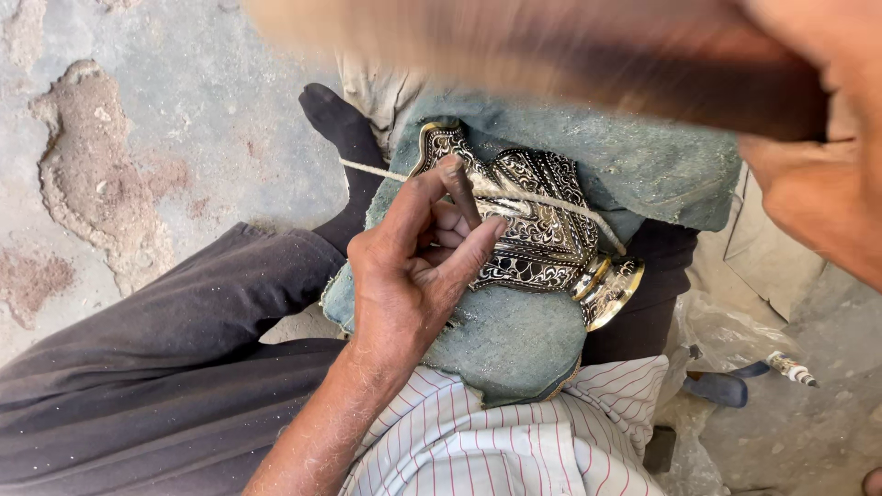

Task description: The person sits on the floor and uses a hammer and chisel to engrave a decorative pattern on a silver-colored metal object. The object is held steady on a cloth pad on the lap while the person repeatedly strikes the chisel to create fine details.

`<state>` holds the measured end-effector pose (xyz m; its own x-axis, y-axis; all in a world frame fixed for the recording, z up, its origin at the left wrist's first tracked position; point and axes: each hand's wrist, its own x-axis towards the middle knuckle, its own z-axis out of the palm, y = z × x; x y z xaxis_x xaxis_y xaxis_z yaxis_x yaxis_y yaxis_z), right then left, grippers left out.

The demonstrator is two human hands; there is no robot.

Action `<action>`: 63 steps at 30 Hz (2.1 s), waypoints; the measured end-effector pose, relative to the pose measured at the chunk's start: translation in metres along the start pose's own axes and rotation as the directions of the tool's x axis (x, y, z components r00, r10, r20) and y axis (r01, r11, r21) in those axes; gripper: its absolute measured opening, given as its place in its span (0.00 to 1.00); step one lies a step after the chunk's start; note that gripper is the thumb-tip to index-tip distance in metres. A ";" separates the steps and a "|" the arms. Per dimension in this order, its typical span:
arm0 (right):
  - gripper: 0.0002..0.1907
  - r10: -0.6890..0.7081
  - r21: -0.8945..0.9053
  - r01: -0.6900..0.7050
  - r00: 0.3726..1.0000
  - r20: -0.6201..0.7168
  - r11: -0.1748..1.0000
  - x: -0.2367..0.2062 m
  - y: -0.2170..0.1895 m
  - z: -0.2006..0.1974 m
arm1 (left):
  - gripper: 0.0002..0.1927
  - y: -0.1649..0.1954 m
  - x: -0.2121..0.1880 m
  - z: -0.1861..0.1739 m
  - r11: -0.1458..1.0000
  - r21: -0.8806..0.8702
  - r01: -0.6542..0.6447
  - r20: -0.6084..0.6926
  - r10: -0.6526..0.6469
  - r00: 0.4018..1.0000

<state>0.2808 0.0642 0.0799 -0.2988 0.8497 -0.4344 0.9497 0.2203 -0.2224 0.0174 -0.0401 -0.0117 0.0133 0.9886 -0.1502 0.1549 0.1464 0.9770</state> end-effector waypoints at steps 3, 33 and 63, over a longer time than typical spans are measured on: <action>0.34 0.014 -0.001 -0.014 1.000 0.021 1.000 0.002 0.000 -0.001 | 0.28 0.000 0.000 0.001 1.000 -0.002 -0.002 -0.002 0.002 1.000; 0.27 -0.195 -0.237 0.186 0.981 -0.013 0.953 0.007 -0.034 -0.018 | 0.27 -0.002 0.002 0.003 0.999 0.000 -0.040 -0.017 0.040 0.999; 0.21 0.462 0.873 0.179 0.790 -0.402 0.453 -0.073 0.049 0.114 | 0.28 0.006 0.059 -0.016 0.944 0.139 -0.298 0.597 0.160 0.786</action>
<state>0.3384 -0.0417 0.0014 0.2406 0.9660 -0.0953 0.2958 -0.1664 -0.9406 0.0028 0.0198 -0.0124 0.6249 0.7789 -0.0523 0.2799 -0.1610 0.9464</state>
